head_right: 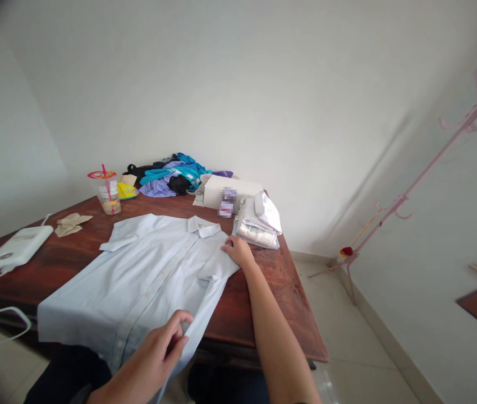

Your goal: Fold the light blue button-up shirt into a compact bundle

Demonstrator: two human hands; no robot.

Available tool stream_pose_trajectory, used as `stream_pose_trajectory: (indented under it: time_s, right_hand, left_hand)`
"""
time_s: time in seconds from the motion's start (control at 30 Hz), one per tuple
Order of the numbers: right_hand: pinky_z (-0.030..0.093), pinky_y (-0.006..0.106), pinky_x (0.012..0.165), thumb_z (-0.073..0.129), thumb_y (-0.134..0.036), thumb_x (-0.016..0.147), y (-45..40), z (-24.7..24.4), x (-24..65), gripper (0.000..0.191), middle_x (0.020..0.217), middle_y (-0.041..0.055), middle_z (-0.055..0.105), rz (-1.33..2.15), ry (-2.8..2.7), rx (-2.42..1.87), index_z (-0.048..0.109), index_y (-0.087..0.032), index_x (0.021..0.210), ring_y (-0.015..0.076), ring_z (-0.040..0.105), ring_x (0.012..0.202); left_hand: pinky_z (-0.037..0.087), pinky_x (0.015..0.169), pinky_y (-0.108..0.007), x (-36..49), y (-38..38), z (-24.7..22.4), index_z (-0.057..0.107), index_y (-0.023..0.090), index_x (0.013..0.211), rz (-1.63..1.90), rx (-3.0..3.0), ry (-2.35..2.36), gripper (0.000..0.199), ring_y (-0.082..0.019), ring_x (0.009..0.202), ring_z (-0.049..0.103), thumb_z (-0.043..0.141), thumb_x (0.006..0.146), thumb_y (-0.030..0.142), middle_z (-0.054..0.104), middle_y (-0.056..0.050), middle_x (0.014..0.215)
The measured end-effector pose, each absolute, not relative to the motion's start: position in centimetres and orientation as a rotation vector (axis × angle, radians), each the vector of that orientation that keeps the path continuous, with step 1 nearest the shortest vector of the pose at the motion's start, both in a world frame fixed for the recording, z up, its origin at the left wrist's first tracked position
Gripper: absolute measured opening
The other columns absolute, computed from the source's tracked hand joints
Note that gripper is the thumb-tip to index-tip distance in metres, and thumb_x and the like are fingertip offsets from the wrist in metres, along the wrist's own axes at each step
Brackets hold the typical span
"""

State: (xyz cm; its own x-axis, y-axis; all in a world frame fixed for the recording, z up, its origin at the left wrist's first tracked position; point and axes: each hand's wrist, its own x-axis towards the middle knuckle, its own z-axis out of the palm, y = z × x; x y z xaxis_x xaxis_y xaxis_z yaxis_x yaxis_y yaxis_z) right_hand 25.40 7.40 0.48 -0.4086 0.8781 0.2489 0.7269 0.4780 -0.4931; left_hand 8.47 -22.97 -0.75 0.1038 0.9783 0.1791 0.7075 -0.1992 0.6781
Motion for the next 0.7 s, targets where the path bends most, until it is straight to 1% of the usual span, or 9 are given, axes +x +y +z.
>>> stream_pose_trajectory:
  time_s: [0.07,0.13,0.23,0.33,0.37,0.43,0.53,0.63,0.7]
  right_hand:
    - [0.045,0.029,0.079,0.071,-0.032,0.086,6.1,1.5,25.6,0.022,0.096,0.0074,0.071,0.351,-2.207,-1.397,0.072,-0.017,0.102,0.0211,0.064,0.090]
    - [0.046,0.033,0.085,0.064,-0.033,0.090,4.2,2.0,26.3,0.023,0.104,0.0120,0.069,0.266,-2.106,-1.478,0.070,-0.017,0.105,0.0252,0.063,0.099]
    - [0.048,0.035,0.084,0.056,-0.035,0.093,0.6,1.5,28.3,0.021,0.100,0.0117,0.070,0.257,-1.898,-1.593,0.068,-0.019,0.097,0.0257,0.065,0.096]
    - [0.052,0.033,0.073,0.063,-0.036,0.087,-2.8,0.0,30.3,0.017,0.087,0.0091,0.071,0.572,-1.771,-1.702,0.067,-0.020,0.090,0.0245,0.068,0.085]
    - [0.053,0.031,0.066,0.064,-0.037,0.086,-3.8,-0.3,30.6,0.018,0.086,0.0084,0.071,0.734,-1.686,-1.706,0.066,-0.020,0.093,0.0236,0.069,0.080]
    - [0.053,0.028,0.055,0.067,-0.042,0.084,-5.3,-0.5,30.8,0.030,0.089,0.0069,0.071,1.060,-1.451,-1.629,0.062,-0.022,0.106,0.0213,0.071,0.074]
    - [0.054,0.025,0.055,0.072,-0.046,0.081,-6.1,0.5,29.6,0.051,0.094,0.0041,0.071,1.448,-1.209,-1.452,0.052,-0.027,0.124,0.0181,0.073,0.072]
    - [0.052,0.022,0.053,0.072,-0.046,0.081,-5.6,1.7,27.8,0.069,0.085,-0.0001,0.069,1.536,-1.235,-1.467,0.040,-0.030,0.141,0.0170,0.073,0.067]
    - [0.046,0.020,0.047,0.070,-0.047,0.083,-5.0,2.0,26.7,0.070,0.076,-0.0015,0.067,1.418,-1.408,-1.555,0.041,-0.028,0.143,0.0173,0.070,0.061]
  left_hand:
    - [0.054,0.080,-0.025,8.0,-23.4,-1.7,0.052,0.023,0.131,0.857,2.131,1.694,0.035,-0.018,0.086,0.071,0.037,0.100,0.016,0.072,-0.006,0.100]
    - [0.055,0.084,-0.026,7.5,-23.7,-2.2,0.052,0.024,0.135,0.788,2.248,1.760,0.042,-0.020,0.095,0.072,0.036,0.098,0.011,0.072,-0.009,0.112]
    - [0.055,0.080,-0.025,6.9,-23.9,-2.0,0.057,0.023,0.132,0.592,2.274,1.819,0.047,-0.020,0.093,0.072,0.036,0.095,0.003,0.072,-0.008,0.108]
    - [0.054,0.076,-0.025,6.7,-23.7,-1.3,0.061,0.021,0.124,0.498,2.265,1.786,0.047,-0.019,0.087,0.071,0.036,0.092,-0.002,0.071,-0.007,0.101]
    - [0.054,0.074,-0.025,6.7,-23.6,-0.9,0.063,0.020,0.120,0.499,2.265,1.773,0.044,-0.019,0.085,0.071,0.036,0.092,-0.002,0.070,-0.006,0.099]
    - [0.053,0.072,-0.027,6.9,-23.4,-0.1,0.065,0.020,0.111,0.553,2.275,1.745,0.038,-0.020,0.084,0.070,0.038,0.094,0.001,0.069,-0.007,0.097]
    - [0.053,0.076,-0.029,7.4,-23.2,1.6,0.067,0.021,0.105,0.748,2.320,1.624,0.027,-0.021,0.088,0.068,0.045,0.096,0.007,0.067,-0.007,0.102]
    - [0.053,0.091,-0.034,8.1,-22.8,2.9,0.066,0.022,0.118,0.886,2.400,1.431,0.029,-0.023,0.103,0.066,0.054,0.094,0.011,0.066,-0.008,0.119]
    - [0.049,0.103,-0.041,8.6,-22.2,2.9,0.060,0.020,0.134,0.883,2.477,1.366,0.039,-0.027,0.119,0.061,0.059,0.094,0.018,0.061,-0.012,0.137]
